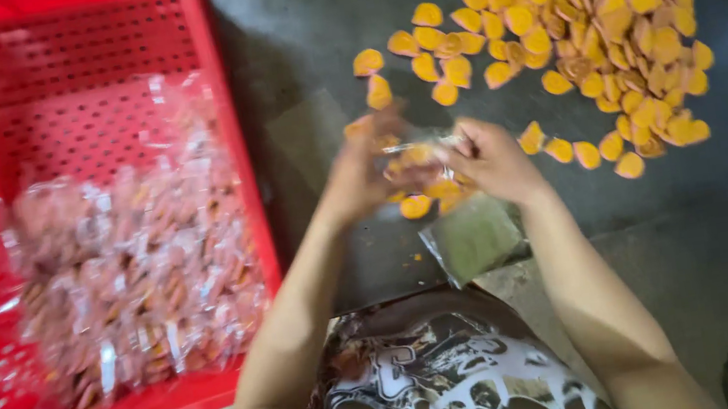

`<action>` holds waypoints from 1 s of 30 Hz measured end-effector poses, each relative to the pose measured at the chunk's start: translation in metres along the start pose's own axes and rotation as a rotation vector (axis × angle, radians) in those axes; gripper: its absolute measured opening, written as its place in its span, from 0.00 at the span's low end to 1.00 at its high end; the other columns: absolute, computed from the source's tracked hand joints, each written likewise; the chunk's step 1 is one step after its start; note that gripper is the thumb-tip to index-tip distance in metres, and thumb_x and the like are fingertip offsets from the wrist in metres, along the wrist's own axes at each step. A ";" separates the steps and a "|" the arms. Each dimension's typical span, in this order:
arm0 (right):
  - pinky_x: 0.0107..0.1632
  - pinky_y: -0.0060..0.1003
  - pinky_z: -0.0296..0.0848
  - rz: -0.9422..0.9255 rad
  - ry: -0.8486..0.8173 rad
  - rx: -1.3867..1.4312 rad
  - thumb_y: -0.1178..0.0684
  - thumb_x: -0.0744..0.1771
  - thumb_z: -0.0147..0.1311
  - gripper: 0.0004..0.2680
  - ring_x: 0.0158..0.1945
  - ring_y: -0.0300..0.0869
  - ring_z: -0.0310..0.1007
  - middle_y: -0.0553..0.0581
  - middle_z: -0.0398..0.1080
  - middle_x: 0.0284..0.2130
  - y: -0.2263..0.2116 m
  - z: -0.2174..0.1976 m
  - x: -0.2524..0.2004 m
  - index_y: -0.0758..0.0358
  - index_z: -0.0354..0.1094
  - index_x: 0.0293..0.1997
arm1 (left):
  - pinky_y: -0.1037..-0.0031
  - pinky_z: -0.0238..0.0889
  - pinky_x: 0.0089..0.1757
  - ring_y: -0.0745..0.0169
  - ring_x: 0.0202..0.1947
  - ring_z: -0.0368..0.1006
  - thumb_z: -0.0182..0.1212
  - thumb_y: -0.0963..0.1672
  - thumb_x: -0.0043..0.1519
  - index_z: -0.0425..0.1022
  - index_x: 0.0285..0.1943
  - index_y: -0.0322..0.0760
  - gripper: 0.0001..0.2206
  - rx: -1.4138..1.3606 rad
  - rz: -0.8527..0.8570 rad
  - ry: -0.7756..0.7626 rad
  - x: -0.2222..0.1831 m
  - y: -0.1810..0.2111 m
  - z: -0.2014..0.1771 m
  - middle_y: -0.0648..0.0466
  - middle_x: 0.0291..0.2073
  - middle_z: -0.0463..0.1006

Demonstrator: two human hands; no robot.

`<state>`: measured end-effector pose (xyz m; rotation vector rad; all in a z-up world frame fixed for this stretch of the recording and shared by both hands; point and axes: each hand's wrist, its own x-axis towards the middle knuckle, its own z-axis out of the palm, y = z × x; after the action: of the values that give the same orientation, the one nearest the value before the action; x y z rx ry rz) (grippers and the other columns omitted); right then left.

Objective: The person packs orange and pink snacks into plastic bags by hand and places the filled bags into a red crate.

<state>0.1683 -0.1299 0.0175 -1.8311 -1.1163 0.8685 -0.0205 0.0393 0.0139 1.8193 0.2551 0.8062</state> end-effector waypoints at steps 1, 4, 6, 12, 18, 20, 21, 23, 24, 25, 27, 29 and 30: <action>0.34 0.33 0.64 -0.012 -0.012 -0.124 0.60 0.69 0.61 0.15 0.33 0.34 0.58 0.50 0.56 0.25 -0.007 0.003 -0.001 0.63 0.51 0.31 | 0.65 0.71 0.47 0.54 0.46 0.79 0.77 0.45 0.50 0.70 0.62 0.44 0.30 0.049 -0.277 -0.268 -0.001 0.010 0.002 0.46 0.48 0.80; 0.46 0.32 0.74 -0.088 0.042 0.139 0.61 0.67 0.58 0.09 0.44 0.35 0.71 0.51 0.67 0.39 -0.023 0.005 -0.024 0.64 0.60 0.48 | 0.63 0.72 0.40 0.53 0.38 0.81 0.73 0.43 0.54 0.78 0.49 0.46 0.15 0.318 -0.257 -0.401 -0.003 0.028 -0.004 0.50 0.38 0.84; 0.46 0.32 0.76 0.024 0.184 0.238 0.60 0.67 0.58 0.12 0.43 0.36 0.75 0.53 0.72 0.41 -0.023 -0.001 -0.042 0.62 0.58 0.53 | 0.60 0.71 0.38 0.47 0.36 0.79 0.74 0.45 0.54 0.82 0.40 0.41 0.09 0.456 -0.169 -0.205 -0.002 0.027 -0.028 0.48 0.36 0.82; 0.37 0.30 0.70 0.301 0.407 0.197 0.58 0.69 0.56 0.09 0.33 0.35 0.69 0.54 0.75 0.36 0.046 -0.001 -0.122 0.64 0.61 0.53 | 0.63 0.69 0.39 0.52 0.39 0.77 0.65 0.42 0.63 0.75 0.43 0.38 0.05 0.591 0.047 0.442 0.018 -0.027 -0.209 0.49 0.37 0.78; 0.34 0.30 0.68 0.607 0.413 0.003 0.53 0.66 0.60 0.15 0.30 0.35 0.70 0.53 0.74 0.32 0.117 0.027 -0.190 0.64 0.63 0.57 | 0.54 0.67 0.37 0.40 0.33 0.75 0.65 0.45 0.66 0.73 0.46 0.38 0.08 1.078 -0.370 0.207 -0.029 -0.160 -0.273 0.44 0.30 0.78; 0.34 0.33 0.66 0.680 0.413 -0.016 0.50 0.66 0.61 0.15 0.29 0.36 0.68 0.55 0.74 0.31 0.131 0.032 -0.211 0.63 0.64 0.56 | 0.55 0.68 0.39 0.40 0.35 0.76 0.68 0.49 0.63 0.73 0.44 0.36 0.14 0.853 -0.487 0.175 -0.047 -0.194 -0.273 0.43 0.33 0.79; 0.34 0.34 0.65 0.717 0.410 -0.027 0.48 0.67 0.61 0.15 0.29 0.37 0.67 0.56 0.74 0.30 0.136 0.034 -0.220 0.63 0.65 0.56 | 0.55 0.68 0.40 0.40 0.36 0.77 0.69 0.51 0.62 0.73 0.43 0.35 0.16 0.740 -0.547 0.159 -0.053 -0.203 -0.269 0.42 0.35 0.80; 0.37 0.38 0.69 0.821 0.373 -0.185 0.46 0.67 0.61 0.15 0.31 0.41 0.71 0.60 0.76 0.30 0.148 0.035 -0.237 0.59 0.68 0.57 | 0.55 0.69 0.45 0.40 0.42 0.77 0.70 0.53 0.57 0.72 0.46 0.33 0.21 0.720 -0.695 0.170 -0.054 -0.208 -0.272 0.40 0.40 0.80; 0.39 0.39 0.70 0.875 0.353 -0.263 0.45 0.67 0.61 0.15 0.31 0.43 0.73 0.61 0.77 0.30 0.154 0.034 -0.247 0.58 0.69 0.57 | 0.55 0.69 0.48 0.40 0.45 0.77 0.71 0.54 0.55 0.72 0.47 0.32 0.24 0.708 -0.768 0.171 -0.053 -0.211 -0.270 0.39 0.43 0.80; 0.41 0.39 0.71 0.777 0.363 -0.266 0.45 0.66 0.61 0.15 0.34 0.42 0.74 0.59 0.77 0.34 0.162 0.032 -0.255 0.58 0.69 0.56 | 0.54 0.66 0.51 0.35 0.51 0.73 0.69 0.52 0.60 0.69 0.55 0.28 0.26 0.757 -0.575 0.134 -0.056 -0.216 -0.263 0.34 0.50 0.76; 0.44 0.39 0.73 0.588 0.391 -0.275 0.44 0.65 0.60 0.16 0.40 0.40 0.76 0.55 0.77 0.40 0.185 0.031 -0.262 0.58 0.68 0.55 | 0.51 0.60 0.58 0.23 0.63 0.64 0.66 0.50 0.70 0.64 0.71 0.21 0.30 0.816 -0.177 0.055 -0.058 -0.229 -0.258 0.25 0.64 0.67; 0.47 0.40 0.75 0.563 0.372 -0.325 0.48 0.66 0.56 0.13 0.43 0.43 0.78 0.56 0.77 0.41 0.206 0.030 -0.265 0.57 0.71 0.54 | 0.54 0.55 0.71 0.33 0.73 0.63 0.62 0.48 0.72 0.60 0.78 0.35 0.27 1.052 -0.037 -0.118 -0.071 -0.242 -0.253 0.37 0.72 0.68; 0.47 0.39 0.75 0.513 0.403 -0.356 0.47 0.66 0.58 0.12 0.43 0.41 0.78 0.56 0.77 0.41 0.210 0.027 -0.267 0.59 0.71 0.52 | 0.52 0.54 0.68 0.29 0.70 0.61 0.63 0.48 0.71 0.54 0.78 0.27 0.32 0.968 -0.170 -0.083 -0.072 -0.246 -0.252 0.30 0.70 0.66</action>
<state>0.1223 -0.4271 -0.1421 -2.5151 -0.5731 0.5485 -0.1851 0.2885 -0.1870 2.6655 0.8411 0.5012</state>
